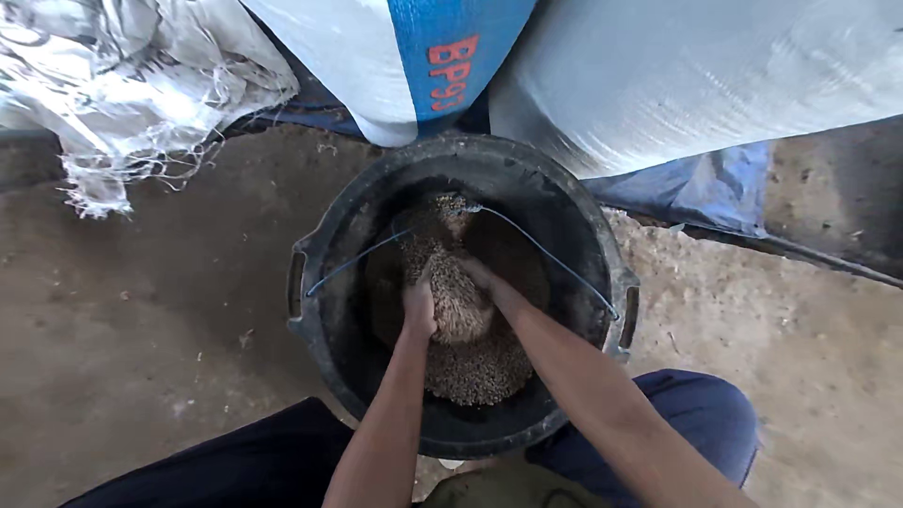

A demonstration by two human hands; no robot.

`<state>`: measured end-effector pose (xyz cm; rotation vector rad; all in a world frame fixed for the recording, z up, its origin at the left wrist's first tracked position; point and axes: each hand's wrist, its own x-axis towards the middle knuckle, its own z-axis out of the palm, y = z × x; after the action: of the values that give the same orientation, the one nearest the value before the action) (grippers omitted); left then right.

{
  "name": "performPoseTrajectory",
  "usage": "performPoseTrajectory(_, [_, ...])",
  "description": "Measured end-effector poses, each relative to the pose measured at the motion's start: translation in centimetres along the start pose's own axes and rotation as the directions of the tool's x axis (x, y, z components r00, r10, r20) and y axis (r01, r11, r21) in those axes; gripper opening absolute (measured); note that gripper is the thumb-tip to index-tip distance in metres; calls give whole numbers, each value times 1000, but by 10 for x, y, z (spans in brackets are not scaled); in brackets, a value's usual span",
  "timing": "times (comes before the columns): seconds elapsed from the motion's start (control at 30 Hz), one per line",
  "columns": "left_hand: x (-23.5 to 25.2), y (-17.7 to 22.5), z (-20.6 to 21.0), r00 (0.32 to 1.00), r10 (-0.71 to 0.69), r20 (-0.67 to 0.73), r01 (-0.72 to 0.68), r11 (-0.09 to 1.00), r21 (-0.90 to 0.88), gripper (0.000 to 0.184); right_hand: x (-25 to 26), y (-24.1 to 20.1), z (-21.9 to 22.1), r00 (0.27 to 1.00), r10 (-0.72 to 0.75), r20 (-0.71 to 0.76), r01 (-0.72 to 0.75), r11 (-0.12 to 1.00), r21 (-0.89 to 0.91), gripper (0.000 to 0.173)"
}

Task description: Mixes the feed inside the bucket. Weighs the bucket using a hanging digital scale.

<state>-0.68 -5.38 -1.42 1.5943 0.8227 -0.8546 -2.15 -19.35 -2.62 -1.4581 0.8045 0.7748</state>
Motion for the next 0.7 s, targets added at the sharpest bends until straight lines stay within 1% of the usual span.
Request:
performPoseTrajectory(0.03, [-13,7,-1,1000,21,18,-21,1000,19,51,-9,4,-3,1000,13,17,-14,997,70,52])
performPoseTrajectory(0.07, [-26,13,-2,998,48,44,-50,998,48,45,-21,5,-6,1000,31,-3,-31,992,122,49])
performPoseTrajectory(0.1, [-38,19,-4,993,89,76,-97,991,96,42,-33,5,-10,998,43,-40,-38,991,128,47])
performPoseTrajectory(0.13, [-45,23,-7,984,142,105,-160,969,187,38,-44,-1,-15,996,53,-76,-46,995,93,44])
performPoseTrajectory(0.17, [-48,29,-10,976,179,127,-211,925,315,32,-52,-12,-21,994,51,-101,-52,999,-9,42])
performPoseTrajectory(0.2, [-48,33,-15,969,209,134,-247,862,443,28,-57,-26,-28,992,52,-112,-72,980,-183,40])
performPoseTrajectory(0.23, [-47,28,-21,967,229,112,-253,796,550,29,-53,-31,-37,995,35,-90,-71,898,-434,38])
performPoseTrajectory(0.27, [-44,18,-28,967,246,63,-231,746,624,34,-40,-29,-47,999,-6,-51,-29,750,-660,38])
performPoseTrajectory(0.3, [-40,4,-36,975,220,11,-174,737,654,45,-23,-21,-57,998,-50,-45,-2,641,-767,42])
performPoseTrajectory(0.33, [-39,-12,-43,986,159,-47,-95,775,625,58,-12,-11,-66,995,-77,-59,-2,594,-805,49])
performPoseTrajectory(0.4, [-44,-44,-45,988,-57,-147,115,896,428,91,0,9,-78,993,-68,-101,-40,605,-795,57])
performPoseTrajectory(0.43, [-50,-58,-41,973,-145,-180,200,916,348,105,0,21,-80,993,-36,-116,-68,626,-777,58])
performPoseTrajectory(0.47, [-55,-68,-33,959,-206,-193,255,926,279,116,-3,33,-80,992,-7,-128,-92,659,-747,59])
performPoseTrajectory(0.5, [-59,-75,-23,950,-246,-191,286,931,226,122,-8,41,-77,990,43,-138,-127,708,-695,63])
performPoseTrajectory(0.53, [-62,-80,-15,947,-274,-167,303,935,184,123,-17,48,-72,984,102,-144,-170,765,-621,67])
performPoseTrajectory(0.57, [-61,-82,-8,950,-288,-124,304,942,143,118,-26,51,-67,977,164,-139,-214,811,-544,70])
performPoseTrajectory(0.6, [-59,-82,-3,953,-296,-68,301,949,93,108,-34,51,-62,965,232,-119,-260,839,-478,72])
performPoseTrajectory(0.63, [-60,-84,-1,951,-310,-10,310,950,47,94,-42,55,-53,952,294,-89,-303,855,-421,73])
performPoseTrajectory(0.7, [-62,-82,8,939,-328,104,332,943,-26,67,-56,59,-38,938,346,-7,-337,911,-238,66])
